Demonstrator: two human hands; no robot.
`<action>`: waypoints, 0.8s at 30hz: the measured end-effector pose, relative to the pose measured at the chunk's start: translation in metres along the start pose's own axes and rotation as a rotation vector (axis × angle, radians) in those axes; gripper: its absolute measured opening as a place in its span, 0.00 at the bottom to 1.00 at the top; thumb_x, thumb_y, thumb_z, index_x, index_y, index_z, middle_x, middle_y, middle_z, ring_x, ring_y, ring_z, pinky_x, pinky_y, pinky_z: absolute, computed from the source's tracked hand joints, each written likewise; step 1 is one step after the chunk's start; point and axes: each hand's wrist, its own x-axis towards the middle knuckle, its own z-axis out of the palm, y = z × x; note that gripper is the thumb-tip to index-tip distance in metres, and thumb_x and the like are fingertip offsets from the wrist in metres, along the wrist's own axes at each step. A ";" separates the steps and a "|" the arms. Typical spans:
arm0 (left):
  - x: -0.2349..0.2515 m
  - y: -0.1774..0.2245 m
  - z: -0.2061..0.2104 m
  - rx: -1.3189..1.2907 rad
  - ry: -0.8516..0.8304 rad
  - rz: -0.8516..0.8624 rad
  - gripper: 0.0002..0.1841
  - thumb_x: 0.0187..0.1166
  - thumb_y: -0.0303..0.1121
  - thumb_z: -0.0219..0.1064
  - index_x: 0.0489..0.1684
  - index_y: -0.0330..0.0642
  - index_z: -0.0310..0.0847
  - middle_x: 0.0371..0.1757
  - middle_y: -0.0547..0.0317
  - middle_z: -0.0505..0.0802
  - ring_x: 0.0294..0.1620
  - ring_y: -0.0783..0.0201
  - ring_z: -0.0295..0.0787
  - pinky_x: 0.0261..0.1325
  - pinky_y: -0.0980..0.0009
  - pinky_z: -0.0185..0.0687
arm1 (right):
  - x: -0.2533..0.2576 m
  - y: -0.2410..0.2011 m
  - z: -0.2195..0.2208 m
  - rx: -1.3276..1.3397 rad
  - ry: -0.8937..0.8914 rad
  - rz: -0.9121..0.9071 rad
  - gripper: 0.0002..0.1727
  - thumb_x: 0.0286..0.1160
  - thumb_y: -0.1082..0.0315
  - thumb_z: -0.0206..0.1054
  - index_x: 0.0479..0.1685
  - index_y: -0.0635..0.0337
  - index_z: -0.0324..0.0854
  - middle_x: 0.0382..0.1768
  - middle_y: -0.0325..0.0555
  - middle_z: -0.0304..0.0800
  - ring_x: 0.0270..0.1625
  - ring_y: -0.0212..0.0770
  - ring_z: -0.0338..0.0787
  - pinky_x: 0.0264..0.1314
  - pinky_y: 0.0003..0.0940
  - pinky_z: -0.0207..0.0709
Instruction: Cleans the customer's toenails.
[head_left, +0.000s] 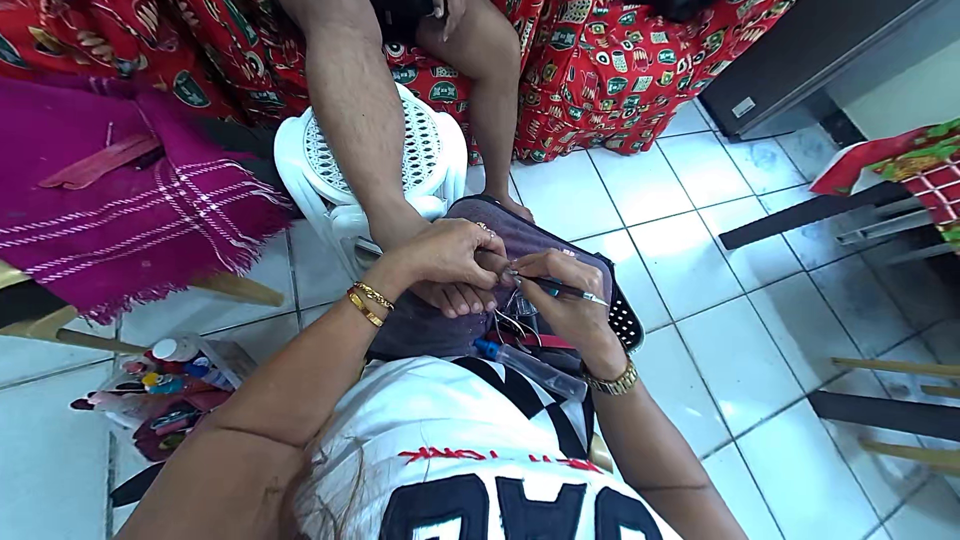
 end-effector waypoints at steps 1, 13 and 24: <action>0.000 0.001 0.000 -0.006 0.000 -0.004 0.15 0.70 0.47 0.76 0.46 0.48 0.93 0.47 0.59 0.94 0.52 0.60 0.88 0.56 0.50 0.78 | 0.000 0.000 -0.001 0.003 0.002 -0.002 0.02 0.62 0.80 0.70 0.31 0.70 0.88 0.40 0.52 0.95 0.47 0.34 0.94 0.53 0.23 0.86; -0.001 -0.004 0.001 -0.032 0.009 0.030 0.14 0.69 0.45 0.76 0.45 0.49 0.93 0.46 0.61 0.94 0.50 0.63 0.88 0.55 0.52 0.79 | -0.004 0.001 0.001 0.127 0.046 0.072 0.02 0.62 0.81 0.70 0.31 0.69 0.87 0.40 0.48 0.95 0.46 0.29 0.93 0.50 0.20 0.87; 0.000 -0.004 0.003 -0.040 0.017 0.052 0.14 0.68 0.45 0.76 0.45 0.48 0.93 0.44 0.61 0.93 0.50 0.63 0.88 0.55 0.52 0.79 | -0.006 0.006 0.002 0.230 0.075 0.098 0.03 0.63 0.82 0.70 0.32 0.67 0.86 0.41 0.46 0.95 0.46 0.29 0.94 0.49 0.22 0.88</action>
